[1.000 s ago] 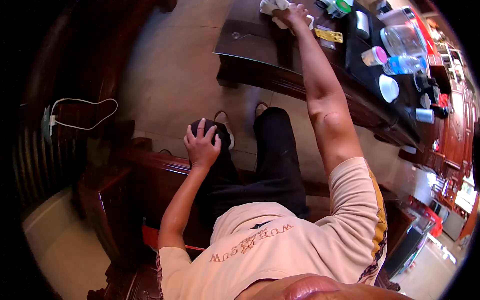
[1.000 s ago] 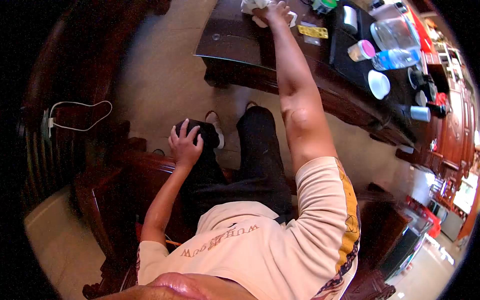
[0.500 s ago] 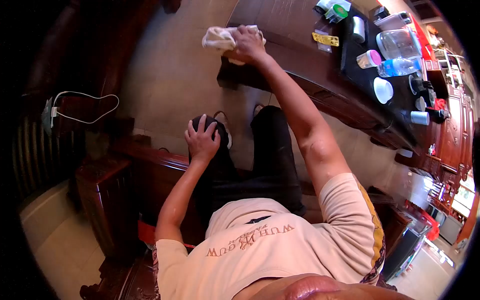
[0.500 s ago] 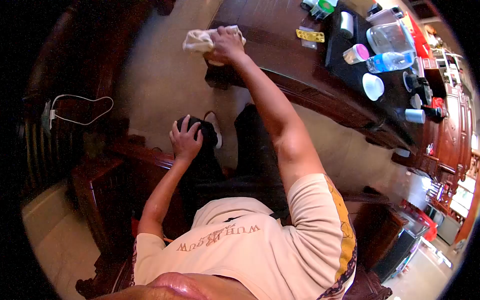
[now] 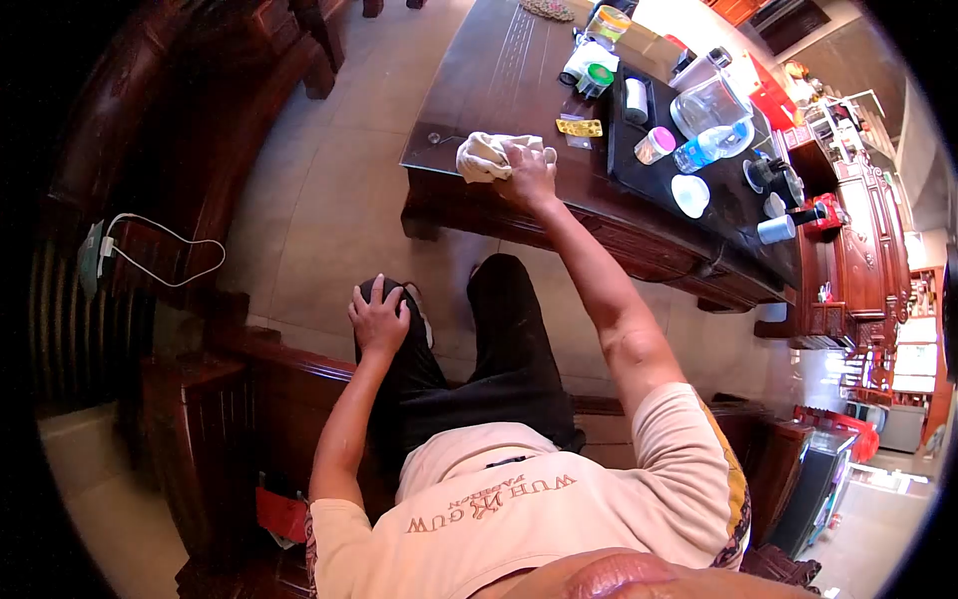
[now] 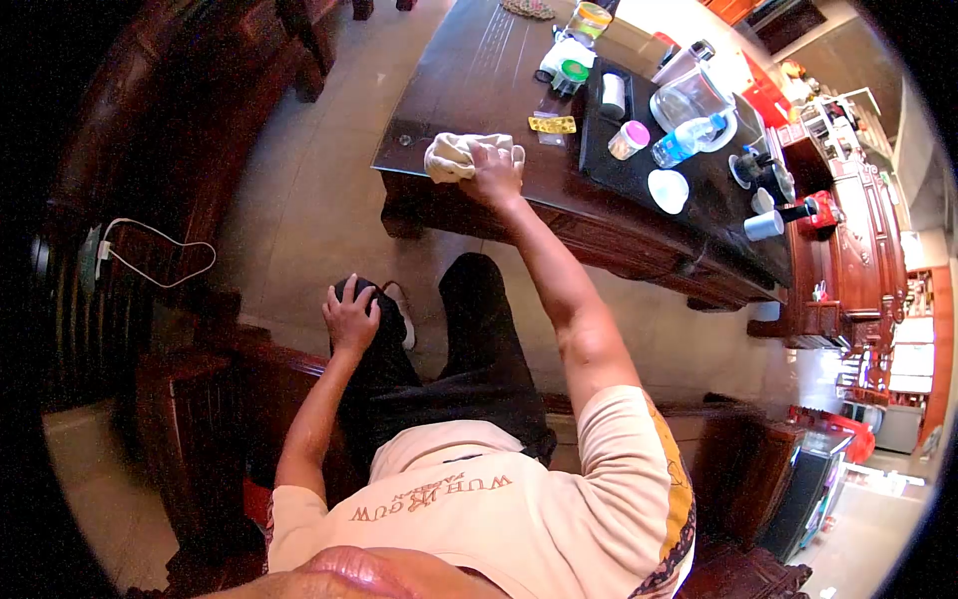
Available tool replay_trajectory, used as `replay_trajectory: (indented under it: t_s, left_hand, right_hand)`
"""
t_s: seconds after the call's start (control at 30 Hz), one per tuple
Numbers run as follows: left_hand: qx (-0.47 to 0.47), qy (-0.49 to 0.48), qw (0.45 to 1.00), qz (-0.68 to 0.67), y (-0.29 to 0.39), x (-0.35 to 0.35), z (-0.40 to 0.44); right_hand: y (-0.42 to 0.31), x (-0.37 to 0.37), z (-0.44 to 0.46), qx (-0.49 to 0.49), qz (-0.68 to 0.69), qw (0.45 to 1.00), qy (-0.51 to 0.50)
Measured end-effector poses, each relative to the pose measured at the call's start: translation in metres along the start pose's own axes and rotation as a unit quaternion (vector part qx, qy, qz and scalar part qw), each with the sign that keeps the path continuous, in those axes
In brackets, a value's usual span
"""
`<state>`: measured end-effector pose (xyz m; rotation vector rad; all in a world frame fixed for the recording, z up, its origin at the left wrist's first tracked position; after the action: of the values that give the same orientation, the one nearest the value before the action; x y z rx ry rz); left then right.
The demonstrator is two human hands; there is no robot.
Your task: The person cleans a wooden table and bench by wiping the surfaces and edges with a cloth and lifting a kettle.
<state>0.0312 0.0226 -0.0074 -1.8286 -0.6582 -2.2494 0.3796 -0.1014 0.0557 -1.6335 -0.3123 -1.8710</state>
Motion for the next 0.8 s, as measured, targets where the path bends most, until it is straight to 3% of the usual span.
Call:
replay_trajectory:
  t_s: [0.17,0.23,0.3,0.33,0.43,0.53,0.57,0.67,0.7,0.73,0.8]
  left_hand:
    - [0.036,0.018,0.999,0.001,0.011,-0.004,-0.006]
    - [0.023,0.007,1.0,-0.017,0.037,0.017,-0.002]
    - [-0.038,0.04,0.965,-0.255,0.055,0.016,0.005]
    - [-0.066,0.053,0.925,-0.37,0.071,0.032,0.011]
    - [-0.011,-0.035,0.773,-0.634,0.116,0.083,0.02]
    - [-0.13,-0.016,0.611,-0.781,0.153,0.175,0.028]
    - [-0.162,-0.013,0.548,-0.82,0.163,0.208,0.028]
    - [-0.293,0.012,0.431,-0.853,0.177,0.275,0.021]
    - [-0.321,0.007,0.397,-0.86,0.179,0.29,0.019]
    - [-0.339,0.002,0.365,-0.867,0.182,0.299,0.016]
    - [-0.37,-0.037,0.295,-0.881,0.189,0.316,0.009]
  right_hand:
    - [-0.007,0.002,-0.001,-0.027,-0.108,0.984,-0.142]
    - [-0.007,-0.002,0.0,-0.028,-0.095,0.984,-0.151]
    - [-0.012,0.009,0.001,-0.041,-0.093,0.979,-0.177]
    - [-0.011,0.008,0.001,-0.041,-0.096,0.979,-0.173]
    - [-0.006,-0.004,0.006,-0.042,-0.104,0.978,-0.178]
    - [0.006,-0.024,0.017,-0.051,-0.118,0.972,-0.198]
    - [0.013,-0.036,0.027,-0.052,-0.118,0.971,-0.199]
    - [-0.005,-0.009,0.01,-0.062,-0.134,0.964,-0.222]
    - [0.021,-0.051,0.03,-0.06,-0.101,0.975,-0.19]
    - [-0.002,-0.012,0.013,-0.071,-0.122,0.964,-0.225]
    - [0.017,-0.045,0.028,-0.063,-0.131,0.969,-0.201]
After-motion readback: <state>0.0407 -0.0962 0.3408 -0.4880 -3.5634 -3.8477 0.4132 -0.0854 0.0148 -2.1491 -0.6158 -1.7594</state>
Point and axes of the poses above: each hand's wrist, its own z-axis towards the middle knuckle, its own x-axis out of the back of the hand, y = z × x, the point moved 3 cm from there along z, towards the middle knuckle, and after that the axes turned 7 degrees about -x, right-handed, at the moved point
